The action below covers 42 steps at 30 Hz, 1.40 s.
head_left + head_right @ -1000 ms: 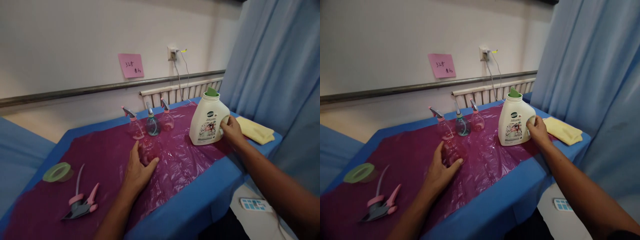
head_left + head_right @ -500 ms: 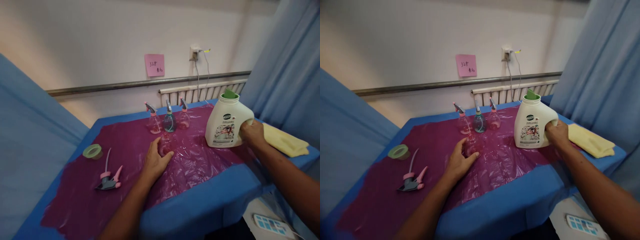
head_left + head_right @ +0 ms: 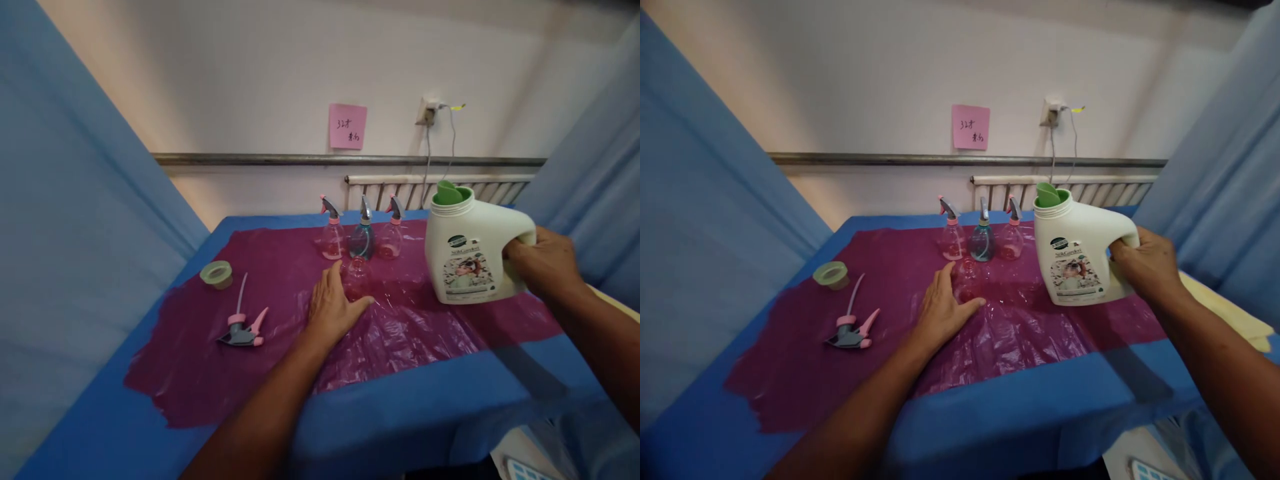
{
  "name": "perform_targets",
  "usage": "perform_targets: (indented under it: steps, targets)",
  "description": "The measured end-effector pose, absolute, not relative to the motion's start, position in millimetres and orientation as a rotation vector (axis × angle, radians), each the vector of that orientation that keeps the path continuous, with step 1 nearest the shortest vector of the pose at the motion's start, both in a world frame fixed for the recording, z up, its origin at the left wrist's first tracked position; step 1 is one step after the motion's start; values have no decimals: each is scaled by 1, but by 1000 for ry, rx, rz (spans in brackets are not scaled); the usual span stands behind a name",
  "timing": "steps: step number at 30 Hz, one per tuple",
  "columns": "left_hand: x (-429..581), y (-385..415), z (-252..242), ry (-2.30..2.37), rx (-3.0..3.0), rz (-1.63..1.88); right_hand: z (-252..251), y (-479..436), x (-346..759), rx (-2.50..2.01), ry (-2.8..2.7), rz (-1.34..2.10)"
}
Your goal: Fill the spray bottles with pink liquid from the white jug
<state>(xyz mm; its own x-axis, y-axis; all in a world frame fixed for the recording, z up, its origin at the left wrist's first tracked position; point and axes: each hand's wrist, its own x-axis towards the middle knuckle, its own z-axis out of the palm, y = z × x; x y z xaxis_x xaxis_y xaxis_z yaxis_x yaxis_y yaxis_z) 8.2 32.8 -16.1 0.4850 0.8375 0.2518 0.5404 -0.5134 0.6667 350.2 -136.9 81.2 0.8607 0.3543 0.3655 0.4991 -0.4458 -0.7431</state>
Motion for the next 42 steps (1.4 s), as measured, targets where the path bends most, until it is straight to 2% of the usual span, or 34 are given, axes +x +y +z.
perform_targets:
  steps: [25, 42]
  targets:
    - [7, 33, -24, 994, 2117, 844, 105, -111, 347, -2371, -1171, -144]
    - [4, 28, -15, 937, 2226, 895, 121, -107, 355, -2598, -1406, -395]
